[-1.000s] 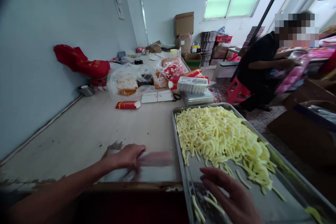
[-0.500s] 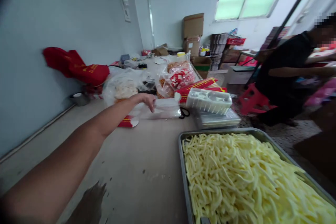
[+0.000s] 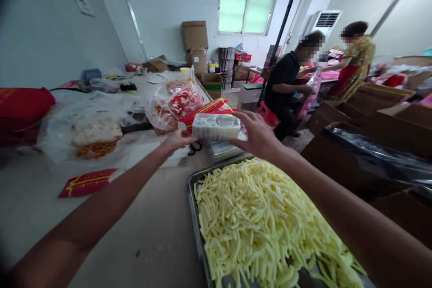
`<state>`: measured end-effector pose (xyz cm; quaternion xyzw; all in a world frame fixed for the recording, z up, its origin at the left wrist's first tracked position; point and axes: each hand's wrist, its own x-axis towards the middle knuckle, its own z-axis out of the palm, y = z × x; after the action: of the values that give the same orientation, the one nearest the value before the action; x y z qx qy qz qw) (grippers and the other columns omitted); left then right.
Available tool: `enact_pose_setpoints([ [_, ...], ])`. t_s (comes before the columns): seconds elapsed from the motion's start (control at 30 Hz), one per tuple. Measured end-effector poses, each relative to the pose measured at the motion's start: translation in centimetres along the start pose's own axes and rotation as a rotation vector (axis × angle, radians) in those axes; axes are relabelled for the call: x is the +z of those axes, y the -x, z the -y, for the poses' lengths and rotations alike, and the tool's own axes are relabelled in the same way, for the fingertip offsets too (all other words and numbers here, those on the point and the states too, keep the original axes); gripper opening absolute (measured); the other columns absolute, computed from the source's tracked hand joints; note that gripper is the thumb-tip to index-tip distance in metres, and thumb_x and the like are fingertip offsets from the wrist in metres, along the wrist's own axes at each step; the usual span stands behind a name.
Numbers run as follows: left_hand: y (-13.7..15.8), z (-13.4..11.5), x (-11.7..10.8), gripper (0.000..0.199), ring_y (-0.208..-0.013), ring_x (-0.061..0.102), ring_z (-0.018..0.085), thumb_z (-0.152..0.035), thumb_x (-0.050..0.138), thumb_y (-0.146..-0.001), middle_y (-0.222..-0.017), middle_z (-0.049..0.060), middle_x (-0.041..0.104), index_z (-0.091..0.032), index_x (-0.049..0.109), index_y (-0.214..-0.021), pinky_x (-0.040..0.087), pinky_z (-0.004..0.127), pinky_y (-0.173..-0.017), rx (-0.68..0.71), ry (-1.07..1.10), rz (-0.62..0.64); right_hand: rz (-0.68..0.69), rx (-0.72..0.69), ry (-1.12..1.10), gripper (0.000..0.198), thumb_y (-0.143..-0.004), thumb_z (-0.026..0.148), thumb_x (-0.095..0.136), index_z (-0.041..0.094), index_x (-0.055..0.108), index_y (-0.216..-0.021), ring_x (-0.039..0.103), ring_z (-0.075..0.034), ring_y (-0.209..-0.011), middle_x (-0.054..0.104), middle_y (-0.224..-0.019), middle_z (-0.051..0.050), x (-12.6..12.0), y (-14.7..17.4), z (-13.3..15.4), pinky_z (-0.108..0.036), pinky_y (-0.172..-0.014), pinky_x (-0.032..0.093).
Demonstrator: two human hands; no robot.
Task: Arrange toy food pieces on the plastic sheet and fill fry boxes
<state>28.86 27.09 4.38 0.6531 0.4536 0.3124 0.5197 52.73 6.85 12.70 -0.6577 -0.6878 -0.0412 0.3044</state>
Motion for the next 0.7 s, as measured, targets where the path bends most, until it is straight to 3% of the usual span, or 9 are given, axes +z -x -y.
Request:
enact_pose_setpoints([
  [0.03,0.2,-0.5,1.9,0.035,-0.061,0.054,0.015,-0.019,0.088,-0.051,-0.065,0.002,0.061,-0.016,0.061,-0.073,0.039,0.027,-0.06,-0.135,0.181,0.085,0.091,-0.039,0.092,0.1,-0.068,0.046,0.086,0.019,0.039,-0.152,0.028,-0.042,-0.143,0.037,-0.155,-0.015,1.4,-3.5,-0.6,-0.055,-0.117,0.025],
  [0.1,0.3,-1.1,4.6,0.034,-0.052,0.046,0.01,-0.015,0.085,-0.05,-0.054,-0.003,0.052,-0.017,0.055,-0.065,0.034,0.024,-0.055,-0.221,0.333,0.092,0.298,-0.027,0.203,0.122,-0.06,0.046,0.091,0.015,0.025,-0.158,0.016,-0.046,-0.146,0.028,-0.158,-0.021,4.3,-8.8,-1.3,-0.061,-0.116,0.016],
  [0.17,0.7,-1.4,5.6,0.034,-0.048,0.04,0.007,-0.013,0.081,-0.053,-0.05,-0.006,0.046,-0.018,0.05,-0.064,0.031,0.022,-0.054,-0.204,0.404,0.01,0.427,0.031,0.242,0.125,-0.055,0.039,0.094,0.015,0.026,-0.158,0.023,-0.047,-0.143,0.034,-0.154,-0.023,6.4,-11.4,-1.2,-0.061,-0.114,0.02],
  [0.27,3.3,-1.5,4.3,0.031,-0.05,0.042,0.006,-0.017,0.079,-0.057,-0.054,-0.007,0.047,-0.018,0.051,-0.071,0.032,0.021,-0.055,-0.145,0.549,-0.093,0.34,0.073,0.219,0.123,-0.048,0.033,0.096,0.02,0.036,-0.154,0.037,-0.047,-0.134,0.043,-0.146,-0.021,7.6,-11.0,0.8,-0.059,-0.109,0.03],
  [0.37,8.8,-1.4,1.4,0.029,-0.061,0.054,0.01,-0.032,0.08,-0.062,-0.066,-0.002,0.058,-0.018,0.059,-0.078,0.04,0.023,-0.062,-0.065,0.686,-0.12,0.195,0.034,0.135,0.121,-0.054,0.046,0.093,0.018,0.032,-0.155,0.044,-0.047,-0.125,0.046,-0.14,-0.023,7.8,-8.2,5.4,-0.057,-0.101,0.037],
  [0.43,13.2,-1.1,-1.0,0.033,-0.07,0.06,0.013,-0.041,0.08,-0.063,-0.077,0.002,0.064,-0.018,0.063,-0.08,0.045,0.027,-0.069,-0.001,0.745,-0.166,0.182,-0.033,-0.032,0.114,-0.064,0.054,0.086,0.014,0.031,-0.155,0.05,-0.043,-0.12,0.051,-0.134,-0.024,8.6,-6.5,9.4,-0.049,-0.095,0.042],
  [0.57,22.5,0.8,-7.9,0.029,-0.068,0.055,0.011,-0.037,0.084,-0.059,-0.072,0.001,0.063,-0.018,0.067,-0.073,0.042,0.028,-0.071,0.23,0.717,-0.524,0.292,-0.087,-0.313,0.122,-0.057,0.055,0.088,0.017,0.029,-0.156,0.054,-0.041,-0.117,0.053,-0.134,-0.023,13.4,-3.4,19.6,-0.047,-0.092,0.045],
  [0.7,33.3,4.3,-17.0,0.027,-0.066,0.053,0.011,-0.036,0.084,-0.06,-0.07,0.001,0.064,-0.016,0.073,-0.074,0.041,0.028,-0.07,0.127,0.692,-0.779,0.453,-0.145,-0.396,0.133,-0.05,0.057,0.089,0.016,0.022,-0.158,0.053,-0.046,-0.119,0.047,-0.137,-0.025,19.3,1.1,32.5,-0.053,-0.094,0.045],
])
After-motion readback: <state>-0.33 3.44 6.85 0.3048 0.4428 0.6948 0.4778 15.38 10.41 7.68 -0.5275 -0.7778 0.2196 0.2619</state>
